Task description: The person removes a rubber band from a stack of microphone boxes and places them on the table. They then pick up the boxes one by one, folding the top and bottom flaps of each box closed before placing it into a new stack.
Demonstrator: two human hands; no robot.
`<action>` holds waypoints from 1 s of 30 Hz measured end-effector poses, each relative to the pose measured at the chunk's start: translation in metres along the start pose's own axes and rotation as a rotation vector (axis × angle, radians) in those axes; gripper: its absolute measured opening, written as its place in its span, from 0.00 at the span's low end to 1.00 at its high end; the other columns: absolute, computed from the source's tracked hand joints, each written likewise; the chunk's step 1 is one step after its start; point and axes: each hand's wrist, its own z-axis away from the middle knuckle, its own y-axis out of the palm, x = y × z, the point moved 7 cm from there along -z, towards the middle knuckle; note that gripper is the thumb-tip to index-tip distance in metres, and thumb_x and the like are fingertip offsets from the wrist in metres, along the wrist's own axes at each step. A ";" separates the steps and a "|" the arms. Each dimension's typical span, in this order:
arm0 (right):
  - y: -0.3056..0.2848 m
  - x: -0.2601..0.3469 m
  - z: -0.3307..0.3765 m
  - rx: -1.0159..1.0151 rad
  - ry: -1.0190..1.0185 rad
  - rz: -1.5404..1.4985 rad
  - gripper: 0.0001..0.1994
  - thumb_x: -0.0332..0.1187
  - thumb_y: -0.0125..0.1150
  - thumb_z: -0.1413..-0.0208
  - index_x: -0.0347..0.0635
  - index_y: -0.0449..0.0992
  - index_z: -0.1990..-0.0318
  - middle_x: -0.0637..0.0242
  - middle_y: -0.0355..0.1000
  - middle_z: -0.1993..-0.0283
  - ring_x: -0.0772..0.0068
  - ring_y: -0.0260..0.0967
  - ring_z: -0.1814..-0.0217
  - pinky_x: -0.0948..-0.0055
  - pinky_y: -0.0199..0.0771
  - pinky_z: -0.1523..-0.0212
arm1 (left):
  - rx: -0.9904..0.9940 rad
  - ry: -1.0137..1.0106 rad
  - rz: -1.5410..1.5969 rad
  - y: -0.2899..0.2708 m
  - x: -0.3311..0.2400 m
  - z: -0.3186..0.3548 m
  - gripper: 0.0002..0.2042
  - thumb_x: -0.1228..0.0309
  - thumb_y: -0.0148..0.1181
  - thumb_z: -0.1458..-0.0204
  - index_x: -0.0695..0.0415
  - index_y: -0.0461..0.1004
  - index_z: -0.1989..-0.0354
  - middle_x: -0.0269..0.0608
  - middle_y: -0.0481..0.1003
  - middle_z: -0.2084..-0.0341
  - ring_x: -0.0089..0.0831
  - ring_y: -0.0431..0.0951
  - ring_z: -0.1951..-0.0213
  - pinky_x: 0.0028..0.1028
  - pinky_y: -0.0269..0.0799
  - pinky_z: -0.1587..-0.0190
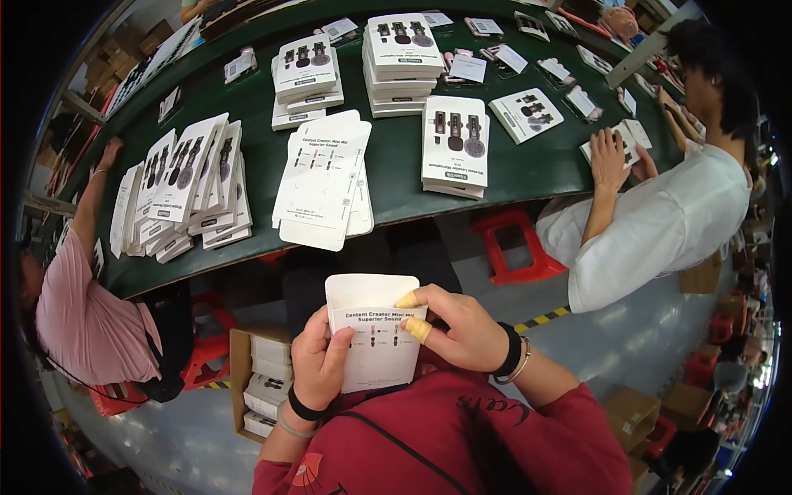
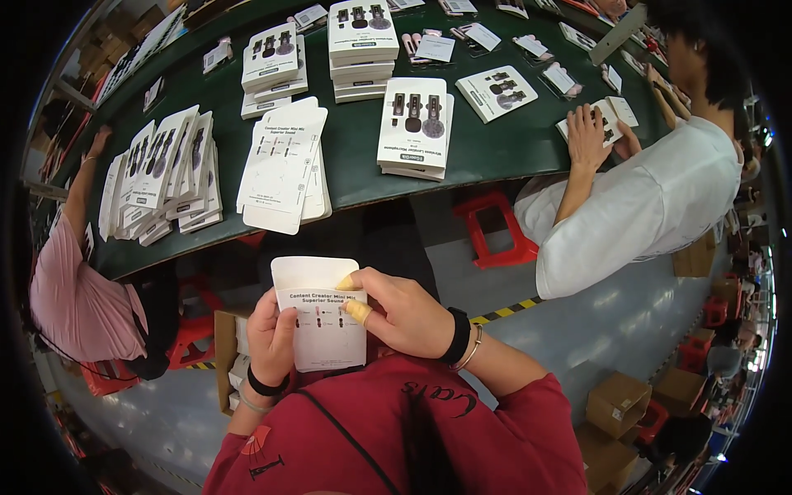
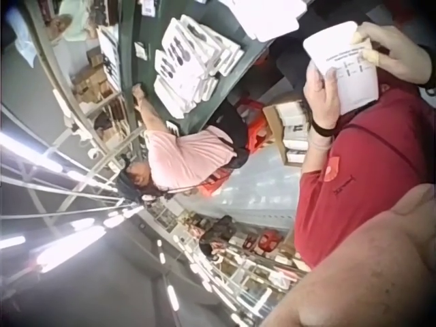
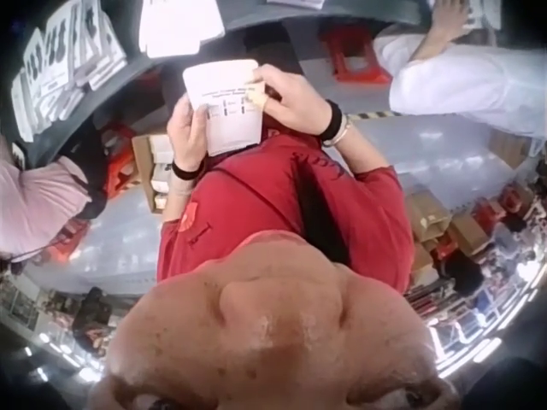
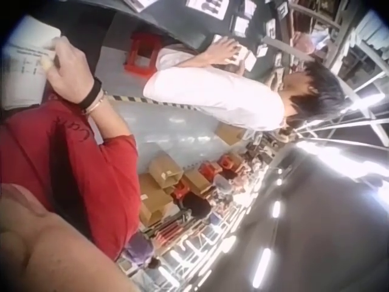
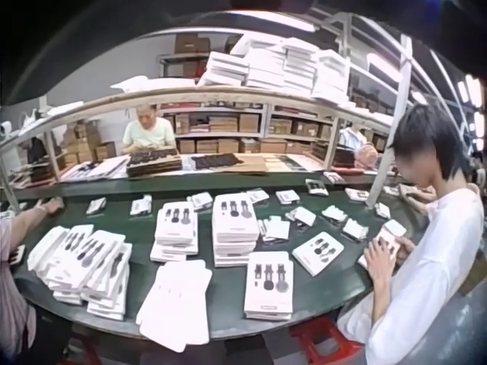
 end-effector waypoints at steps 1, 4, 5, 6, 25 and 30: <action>0.000 0.000 0.001 -0.023 0.013 -0.068 0.14 0.31 0.58 0.35 0.36 0.70 0.45 0.57 0.76 0.53 0.71 0.77 0.55 0.72 0.77 0.54 | 0.000 0.000 0.000 0.003 0.000 -0.001 0.18 0.74 0.55 0.37 0.66 0.66 0.40 0.42 0.79 0.56 0.25 0.79 0.56 0.24 0.74 0.52; 0.000 -0.002 0.003 -0.099 0.017 -0.227 0.18 0.32 0.56 0.34 0.34 0.68 0.40 0.58 0.75 0.48 0.73 0.76 0.51 0.72 0.75 0.49 | -0.095 0.022 0.209 0.004 -0.002 -0.002 0.21 0.74 0.55 0.36 0.67 0.61 0.37 0.43 0.80 0.60 0.23 0.79 0.59 0.23 0.73 0.53; -0.002 -0.005 0.005 -0.152 0.011 -0.318 0.19 0.32 0.55 0.33 0.32 0.67 0.38 0.59 0.74 0.45 0.73 0.75 0.49 0.72 0.74 0.47 | -0.094 0.022 0.210 0.004 -0.003 -0.002 0.21 0.74 0.55 0.36 0.67 0.61 0.37 0.43 0.80 0.60 0.23 0.79 0.59 0.23 0.73 0.53; -0.005 -0.008 0.006 -0.205 0.004 -0.409 0.21 0.32 0.53 0.32 0.30 0.65 0.35 0.60 0.73 0.43 0.74 0.74 0.47 0.72 0.72 0.44 | -0.089 0.028 0.201 0.004 -0.006 0.000 0.22 0.73 0.55 0.36 0.67 0.60 0.36 0.43 0.80 0.60 0.22 0.79 0.60 0.23 0.72 0.53; -0.002 0.021 -0.022 0.116 -0.324 0.130 0.19 0.28 0.60 0.38 0.41 0.75 0.40 0.55 0.78 0.49 0.59 0.79 0.59 0.72 0.78 0.57 | -0.059 0.254 0.084 0.003 -0.010 0.007 0.21 0.71 0.53 0.34 0.63 0.60 0.36 0.42 0.69 0.46 0.23 0.70 0.52 0.23 0.67 0.49; 0.001 0.033 -0.020 0.089 -0.536 0.155 0.18 0.30 0.62 0.39 0.42 0.76 0.42 0.56 0.80 0.55 0.60 0.79 0.63 0.70 0.79 0.62 | -0.079 0.090 0.159 0.002 -0.006 0.004 0.21 0.73 0.55 0.36 0.64 0.61 0.37 0.40 0.75 0.57 0.22 0.74 0.59 0.20 0.69 0.53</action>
